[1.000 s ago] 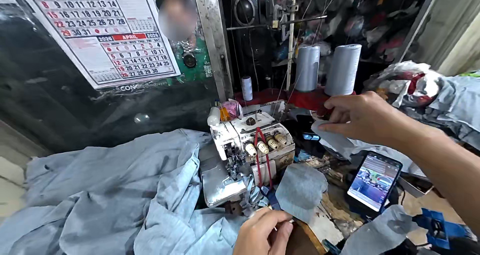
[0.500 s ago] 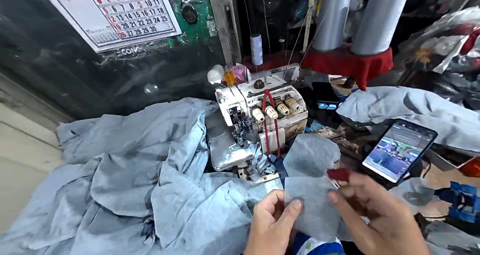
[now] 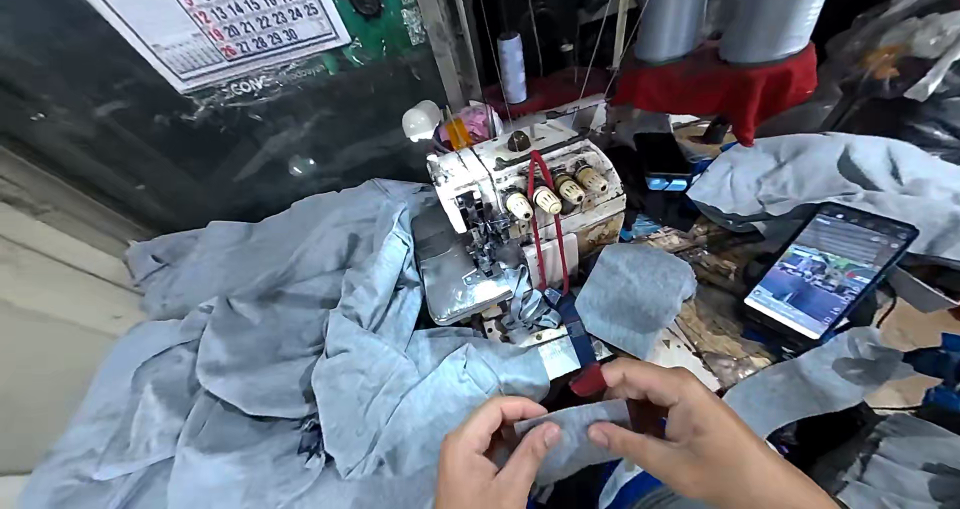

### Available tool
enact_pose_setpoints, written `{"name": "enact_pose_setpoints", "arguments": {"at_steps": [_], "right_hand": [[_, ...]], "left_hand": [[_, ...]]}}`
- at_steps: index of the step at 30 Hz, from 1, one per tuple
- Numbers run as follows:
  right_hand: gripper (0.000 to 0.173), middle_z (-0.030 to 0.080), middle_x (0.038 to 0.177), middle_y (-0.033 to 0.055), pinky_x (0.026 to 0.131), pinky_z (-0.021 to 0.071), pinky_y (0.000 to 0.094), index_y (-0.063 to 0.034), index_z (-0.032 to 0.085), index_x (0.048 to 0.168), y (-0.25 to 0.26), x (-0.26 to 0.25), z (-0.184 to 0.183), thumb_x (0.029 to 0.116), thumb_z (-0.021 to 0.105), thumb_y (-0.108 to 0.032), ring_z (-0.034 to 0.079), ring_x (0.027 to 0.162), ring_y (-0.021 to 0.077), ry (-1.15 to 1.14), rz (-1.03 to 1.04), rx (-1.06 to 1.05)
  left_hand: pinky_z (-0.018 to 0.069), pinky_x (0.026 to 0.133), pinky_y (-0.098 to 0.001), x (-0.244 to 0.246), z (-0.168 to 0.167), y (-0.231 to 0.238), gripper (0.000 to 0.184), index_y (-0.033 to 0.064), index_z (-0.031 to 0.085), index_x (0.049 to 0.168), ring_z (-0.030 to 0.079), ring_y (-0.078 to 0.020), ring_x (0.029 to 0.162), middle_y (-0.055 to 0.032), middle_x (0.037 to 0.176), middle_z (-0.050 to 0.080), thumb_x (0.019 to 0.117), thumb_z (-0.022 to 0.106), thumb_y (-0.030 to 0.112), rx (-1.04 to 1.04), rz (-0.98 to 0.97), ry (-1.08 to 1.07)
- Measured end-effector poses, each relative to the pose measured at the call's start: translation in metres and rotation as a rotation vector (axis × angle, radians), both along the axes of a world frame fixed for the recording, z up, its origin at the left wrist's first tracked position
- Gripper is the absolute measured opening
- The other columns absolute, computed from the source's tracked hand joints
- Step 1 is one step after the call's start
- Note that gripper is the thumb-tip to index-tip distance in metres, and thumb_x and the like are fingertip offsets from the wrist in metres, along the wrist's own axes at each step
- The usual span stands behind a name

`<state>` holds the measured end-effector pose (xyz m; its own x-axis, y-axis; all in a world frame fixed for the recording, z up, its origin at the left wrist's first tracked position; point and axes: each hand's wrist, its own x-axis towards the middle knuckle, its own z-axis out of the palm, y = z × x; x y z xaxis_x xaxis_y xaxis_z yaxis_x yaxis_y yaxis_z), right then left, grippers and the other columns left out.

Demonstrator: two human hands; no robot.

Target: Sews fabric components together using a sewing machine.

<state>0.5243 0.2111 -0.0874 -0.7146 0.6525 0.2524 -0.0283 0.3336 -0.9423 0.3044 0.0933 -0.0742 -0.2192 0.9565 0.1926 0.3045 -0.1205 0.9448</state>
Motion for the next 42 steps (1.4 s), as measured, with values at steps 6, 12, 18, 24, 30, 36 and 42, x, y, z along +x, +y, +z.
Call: {"name": "enact_pose_setpoints", "arguments": {"at_steps": [6, 12, 18, 24, 30, 36, 42], "right_hand": [[0.035, 0.073, 0.087, -0.0012, 0.053, 0.0554, 0.0263, -0.0121, 0.069, 0.12, -0.006, -0.014, 0.002, 0.0897, 0.082, -0.023, 0.065, 0.064, 0.0108, 0.035, -0.06, -0.011], [0.034, 0.072, 0.085, 0.0022, 0.05, 0.0548, 0.0274, -0.0103, 0.067, 0.116, -0.013, -0.019, 0.005, 0.0869, 0.084, -0.019, 0.064, 0.06, 0.0136, 0.122, -0.146, -0.044], [0.032, 0.073, 0.092, 0.0059, 0.045, 0.0601, 0.0317, -0.0071, 0.066, 0.115, -0.028, -0.017, 0.01, 0.089, 0.082, -0.017, 0.069, 0.06, 0.0186, 0.124, -0.23, -0.184], [0.034, 0.071, 0.086, 0.0041, 0.036, 0.0523, 0.0297, -0.0113, 0.069, 0.116, -0.02, -0.008, -0.001, 0.0874, 0.084, -0.022, 0.063, 0.053, 0.0164, 0.09, -0.244, -0.183], [0.035, 0.074, 0.091, 0.0013, 0.039, 0.0532, 0.0273, -0.0116, 0.071, 0.118, -0.02, -0.002, 0.009, 0.0885, 0.083, -0.026, 0.065, 0.056, 0.014, 0.069, -0.28, -0.222], [0.033, 0.074, 0.092, 0.0097, 0.043, 0.0604, 0.0334, -0.006, 0.067, 0.116, -0.019, -0.005, -0.001, 0.0874, 0.083, -0.012, 0.069, 0.058, 0.0219, 0.22, -0.261, -0.246], [0.034, 0.074, 0.095, 0.0094, 0.044, 0.0612, 0.0336, -0.0061, 0.066, 0.114, -0.019, -0.006, 0.0, 0.0853, 0.084, -0.01, 0.07, 0.059, 0.0225, 0.21, -0.284, -0.261]], "left_hand": [[0.0655, 0.069, -0.0343, 0.006, 0.002, 0.0, 0.034, -0.0042, 0.071, 0.113, 0.074, -0.0198, 0.078, -0.0091, 0.091, 0.076, 0.0823, 0.084, 0.002, 0.154, 0.191, -0.059], [0.0668, 0.073, -0.0355, -0.002, 0.015, 0.0, 0.039, -0.0065, 0.067, 0.123, 0.076, -0.0197, 0.08, -0.008, 0.092, 0.078, 0.0858, 0.079, -0.001, 0.147, 0.1, -0.026], [0.0649, 0.064, -0.031, 0.003, 0.003, -0.001, 0.037, -0.0019, 0.069, 0.117, 0.072, -0.0145, 0.069, -0.0024, 0.082, 0.074, 0.0851, 0.083, 0.009, 0.142, 0.185, 0.07], [0.0635, 0.059, -0.0307, 0.007, -0.002, 0.004, 0.045, -0.0049, 0.068, 0.12, 0.071, -0.0166, 0.064, -0.0055, 0.078, 0.074, 0.0802, 0.087, 0.005, 0.135, 0.225, 0.005], [0.0621, 0.059, -0.0281, 0.005, 0.015, 0.009, 0.054, -0.0055, 0.061, 0.134, 0.07, -0.0127, 0.063, -0.0026, 0.078, 0.075, 0.0854, 0.083, 0.007, 0.111, 0.126, 0.083], [0.0651, 0.067, -0.0312, 0.012, 0.017, 0.011, 0.047, -0.0063, 0.06, 0.134, 0.074, -0.0163, 0.073, -0.0064, 0.09, 0.078, 0.09, 0.075, 0.0, 0.117, 0.097, 0.061], [0.0663, 0.068, -0.0322, 0.011, 0.014, 0.015, 0.044, -0.0064, 0.062, 0.129, 0.076, -0.0184, 0.075, -0.0076, 0.091, 0.078, 0.088, 0.076, -0.003, 0.146, 0.108, 0.043]]}}
